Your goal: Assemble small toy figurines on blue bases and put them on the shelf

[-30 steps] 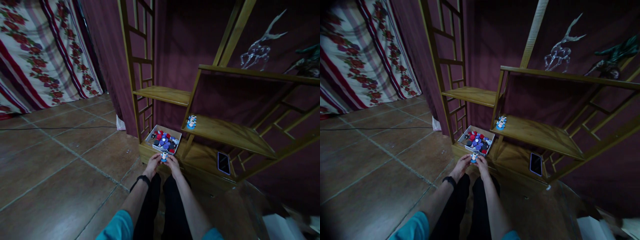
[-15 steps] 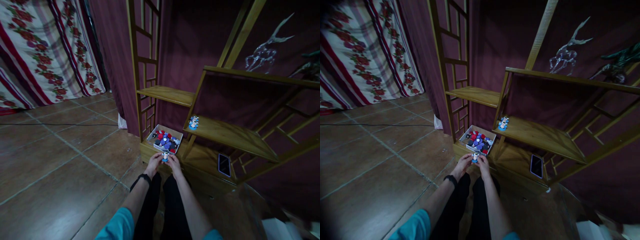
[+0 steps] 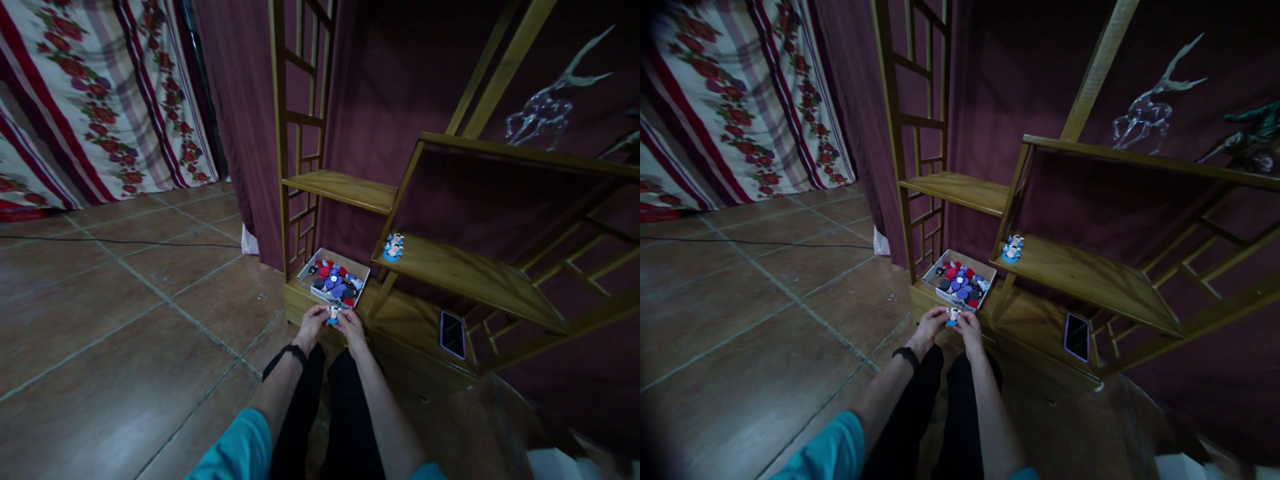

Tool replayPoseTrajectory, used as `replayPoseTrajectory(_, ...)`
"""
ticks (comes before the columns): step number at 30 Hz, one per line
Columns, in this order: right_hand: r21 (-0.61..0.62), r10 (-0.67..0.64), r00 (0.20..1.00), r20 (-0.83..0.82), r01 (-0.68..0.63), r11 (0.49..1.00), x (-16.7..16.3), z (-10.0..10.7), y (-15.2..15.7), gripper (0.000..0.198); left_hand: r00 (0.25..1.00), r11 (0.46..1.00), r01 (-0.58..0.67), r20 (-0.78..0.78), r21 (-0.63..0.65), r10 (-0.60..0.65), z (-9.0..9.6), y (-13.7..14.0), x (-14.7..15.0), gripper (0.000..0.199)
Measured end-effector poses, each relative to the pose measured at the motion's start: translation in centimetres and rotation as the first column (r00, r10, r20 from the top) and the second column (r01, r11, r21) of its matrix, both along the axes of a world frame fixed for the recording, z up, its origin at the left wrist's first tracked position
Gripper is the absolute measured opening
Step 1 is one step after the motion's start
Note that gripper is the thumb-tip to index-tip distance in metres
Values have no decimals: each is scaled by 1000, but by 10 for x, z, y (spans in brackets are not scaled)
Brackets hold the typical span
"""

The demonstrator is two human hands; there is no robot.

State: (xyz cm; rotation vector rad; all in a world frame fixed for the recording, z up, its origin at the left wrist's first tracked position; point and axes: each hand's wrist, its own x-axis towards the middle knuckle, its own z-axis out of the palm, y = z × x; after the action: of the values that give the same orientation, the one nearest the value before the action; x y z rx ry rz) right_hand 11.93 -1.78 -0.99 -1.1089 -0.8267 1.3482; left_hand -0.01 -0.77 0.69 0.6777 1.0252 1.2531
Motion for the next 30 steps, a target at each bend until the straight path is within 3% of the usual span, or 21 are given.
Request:
replayPoseTrajectory(7,12,-27,998,-64,28,1000,-1,0,-1,28,1000,1000,-5,-2,0,5,-3,1,2,30)
replayPoseTrajectory(16,14,-18,996,-89,19,1000,0,-8,4,25,981,978,193,18,74,-195,-8,2,1,41)
replayPoseTrajectory(22,28,-2,997,-81,4,1000,0,-11,6,28,995,989,95,20,117,-97,-15,4,2,40)
replayPoseTrajectory(30,-6,-28,999,-26,27,1000,0,-12,7,30,988,988,142,59,54,-145,-20,10,2,41)
